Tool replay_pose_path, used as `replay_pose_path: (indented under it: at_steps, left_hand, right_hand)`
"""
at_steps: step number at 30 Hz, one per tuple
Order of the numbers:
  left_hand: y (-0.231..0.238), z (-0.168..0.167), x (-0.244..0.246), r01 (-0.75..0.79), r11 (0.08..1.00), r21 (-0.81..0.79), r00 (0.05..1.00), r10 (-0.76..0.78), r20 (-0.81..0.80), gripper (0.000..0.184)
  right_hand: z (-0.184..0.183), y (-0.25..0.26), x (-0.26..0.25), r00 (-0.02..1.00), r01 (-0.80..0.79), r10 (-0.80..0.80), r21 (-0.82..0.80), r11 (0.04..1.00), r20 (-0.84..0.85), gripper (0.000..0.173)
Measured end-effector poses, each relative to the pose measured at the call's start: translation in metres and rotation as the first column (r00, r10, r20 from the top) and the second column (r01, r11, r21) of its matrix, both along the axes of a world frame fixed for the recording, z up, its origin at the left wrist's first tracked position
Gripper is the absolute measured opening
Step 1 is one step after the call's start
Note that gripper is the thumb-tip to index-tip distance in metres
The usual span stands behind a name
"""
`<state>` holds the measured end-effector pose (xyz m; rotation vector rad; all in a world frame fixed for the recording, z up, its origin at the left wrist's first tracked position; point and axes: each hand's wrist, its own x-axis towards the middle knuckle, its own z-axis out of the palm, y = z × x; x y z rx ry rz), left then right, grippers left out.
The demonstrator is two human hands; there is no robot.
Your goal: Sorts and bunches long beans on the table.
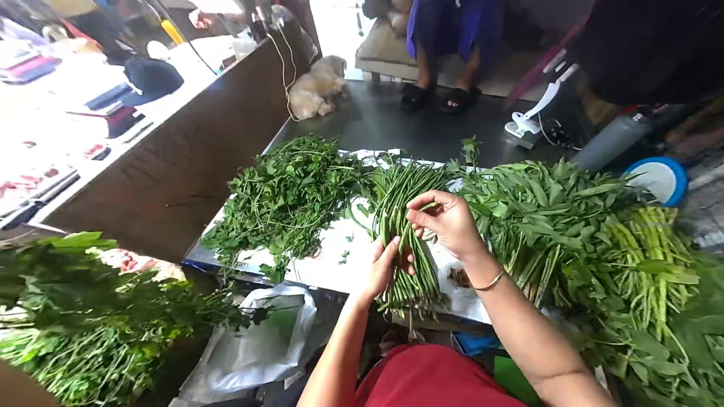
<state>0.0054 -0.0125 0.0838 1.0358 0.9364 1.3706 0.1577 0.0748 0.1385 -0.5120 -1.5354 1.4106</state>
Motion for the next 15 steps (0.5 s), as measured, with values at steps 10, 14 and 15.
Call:
replay_pose_path:
  at_steps: [10, 14, 15]
  left_hand:
    - [0.005, 0.005, -0.005, -0.059, 0.997, -0.047, 0.997, 0.061, 0.037, 0.032]
    - [0.006, -0.003, -0.003, -0.089, 0.996, 0.009, 0.981, 0.089, -0.171, 0.03]
    - [0.006, -0.006, -0.003, -0.109, 0.994, 0.019, 0.967, 0.111, -0.229, 0.028]
  right_hand:
    - [-0.011, -0.003, -0.02, 0.96, 0.03, -0.088, 0.212, 0.977, 0.268, 0.021]
    - [-0.016, 0.001, -0.026, 0.947, 0.056, -0.111, 0.184, 0.981, 0.301, 0.039]
    - [-0.018, 0.003, -0.027, 0.945, 0.056, -0.111, 0.181, 0.982, 0.309, 0.038]
